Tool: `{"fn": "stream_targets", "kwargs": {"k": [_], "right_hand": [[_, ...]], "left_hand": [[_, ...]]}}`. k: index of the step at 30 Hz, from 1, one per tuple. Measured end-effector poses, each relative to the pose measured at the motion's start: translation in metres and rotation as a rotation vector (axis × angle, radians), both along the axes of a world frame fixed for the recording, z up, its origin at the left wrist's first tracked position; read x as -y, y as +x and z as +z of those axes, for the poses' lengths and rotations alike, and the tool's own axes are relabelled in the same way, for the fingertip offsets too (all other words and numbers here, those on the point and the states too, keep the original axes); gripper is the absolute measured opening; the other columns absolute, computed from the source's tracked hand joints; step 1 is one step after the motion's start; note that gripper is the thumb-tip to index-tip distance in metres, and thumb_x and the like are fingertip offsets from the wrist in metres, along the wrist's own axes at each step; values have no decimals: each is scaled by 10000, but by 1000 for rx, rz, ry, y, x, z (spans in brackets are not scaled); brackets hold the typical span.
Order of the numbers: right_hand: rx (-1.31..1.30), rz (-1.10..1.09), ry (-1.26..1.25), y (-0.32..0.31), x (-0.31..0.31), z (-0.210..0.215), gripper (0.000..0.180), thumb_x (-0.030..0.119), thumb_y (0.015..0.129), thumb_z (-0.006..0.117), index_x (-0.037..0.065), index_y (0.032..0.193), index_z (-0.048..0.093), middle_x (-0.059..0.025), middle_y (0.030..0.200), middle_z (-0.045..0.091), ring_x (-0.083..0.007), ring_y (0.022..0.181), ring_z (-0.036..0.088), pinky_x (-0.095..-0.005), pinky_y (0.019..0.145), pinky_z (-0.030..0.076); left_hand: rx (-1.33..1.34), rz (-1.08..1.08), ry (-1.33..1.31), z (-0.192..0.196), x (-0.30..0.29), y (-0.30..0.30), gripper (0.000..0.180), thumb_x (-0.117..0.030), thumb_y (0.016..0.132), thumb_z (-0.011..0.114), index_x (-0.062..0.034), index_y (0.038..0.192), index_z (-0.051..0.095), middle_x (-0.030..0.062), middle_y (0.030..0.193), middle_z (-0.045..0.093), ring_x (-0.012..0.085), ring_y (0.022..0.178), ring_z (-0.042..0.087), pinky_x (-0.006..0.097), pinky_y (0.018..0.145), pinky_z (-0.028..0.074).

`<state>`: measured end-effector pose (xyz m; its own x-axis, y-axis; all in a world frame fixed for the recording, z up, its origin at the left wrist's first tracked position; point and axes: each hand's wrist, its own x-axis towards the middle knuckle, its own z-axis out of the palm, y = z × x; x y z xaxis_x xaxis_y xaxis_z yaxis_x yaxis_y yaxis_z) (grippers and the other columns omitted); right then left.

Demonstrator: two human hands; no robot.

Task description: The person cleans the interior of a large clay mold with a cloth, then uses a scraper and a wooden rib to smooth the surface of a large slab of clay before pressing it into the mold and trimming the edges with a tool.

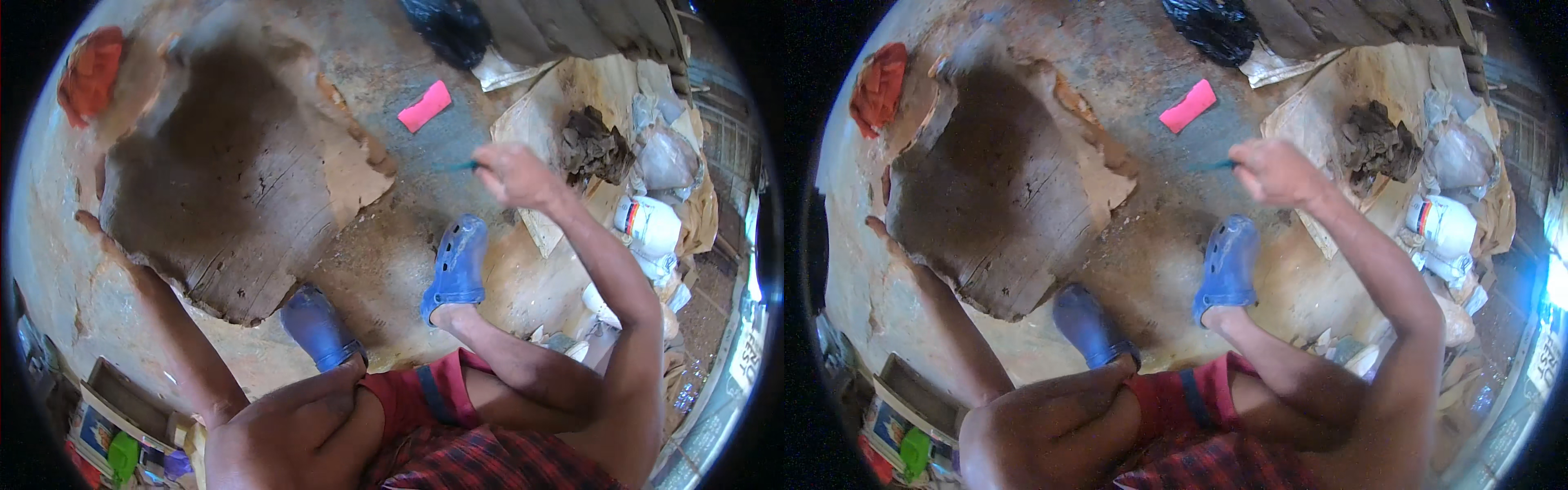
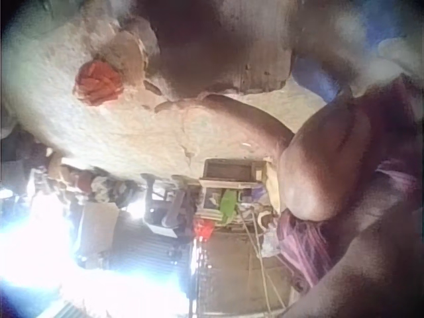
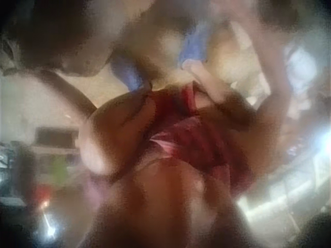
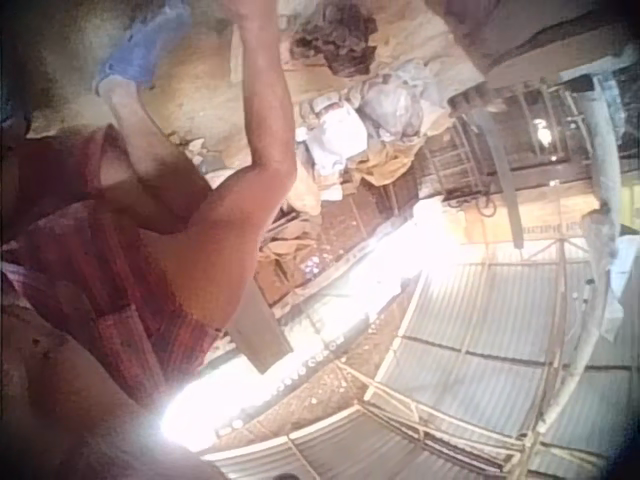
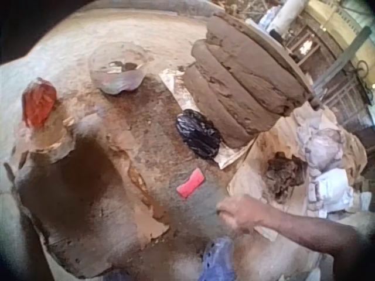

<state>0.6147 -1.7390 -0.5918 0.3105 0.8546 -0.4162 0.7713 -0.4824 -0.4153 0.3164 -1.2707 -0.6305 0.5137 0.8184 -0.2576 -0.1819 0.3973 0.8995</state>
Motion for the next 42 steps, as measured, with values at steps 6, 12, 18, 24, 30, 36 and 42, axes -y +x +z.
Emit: {"fn": "stream_targets", "kwargs": {"k": [6, 12, 18, 24, 30, 36, 42], "right_hand": [[-166, 92, -574, -81, -27, -21, 289, 118, 761, 600, 18, 1032, 609, -281, 906, 667, -476, 873, 679, -579, 770, 535], [-82, 195, -571, -125, -14, -34, 281, 287, 752, 727, 38, 882, 730, -223, 838, 725, -433, 830, 724, -555, 771, 570], [36, 201, -507, -154, 18, -60, 275, 328, 748, 796, 72, 845, 767, -173, 823, 748, -356, 792, 750, -506, 714, 585], [67, 184, -536, -131, -10, -38, 247, 235, 720, 740, 53, 887, 756, -198, 794, 731, -388, 760, 735, -508, 713, 587], [454, -532, -569, 2, 30, 37, 341, 284, 794, 744, 50, 1041, 715, -257, 983, 704, -433, 920, 696, -542, 795, 536], [559, -634, -8, 57, -25, 67, 332, 150, 837, 553, -16, 1118, 494, -320, 1148, 608, -551, 1026, 606, -604, 903, 469], [572, -239, 755, 128, -311, 62, 218, 120, 903, 589, -11, 1075, 561, -305, 994, 649, -538, 934, 616, -591, 788, 476]], "left_hand": [[7, 24, -4, -2, -4, 6, 899, -702, 1054, 216, 1, 1602, 332, 163, 1625, 391, 313, 1491, 360, 443, 1258, 221], [-34, 18, -14, 3, 5, 10, 901, -703, 1054, 214, 4, 1601, 331, 163, 1621, 398, 310, 1486, 369, 441, 1256, 225], [18, 31, -38, -17, -11, 3, 774, -604, 1076, 321, -5, 1555, 422, 162, 1579, 461, 312, 1437, 449, 441, 1193, 345], [106, 37, -84, -30, -27, -13, 837, -654, 1063, 288, 9, 1563, 394, 167, 1597, 430, 310, 1458, 417, 439, 1218, 305], [320, -9, -188, -49, -30, -14, 901, -703, 1049, 256, 24, 1570, 366, 171, 1615, 400, 307, 1480, 384, 438, 1243, 264], [319, 22, -167, -42, -7, -17, 944, -737, 1038, 231, 36, 1561, 369, 178, 1629, 375, 305, 1499, 356, 436, 1260, 230], [304, 188, -145, -37, 14, -51, 904, -720, 1047, 224, -16, 1605, 328, 174, 1647, 349, 310, 1513, 336, 446, 1262, 224]]}}
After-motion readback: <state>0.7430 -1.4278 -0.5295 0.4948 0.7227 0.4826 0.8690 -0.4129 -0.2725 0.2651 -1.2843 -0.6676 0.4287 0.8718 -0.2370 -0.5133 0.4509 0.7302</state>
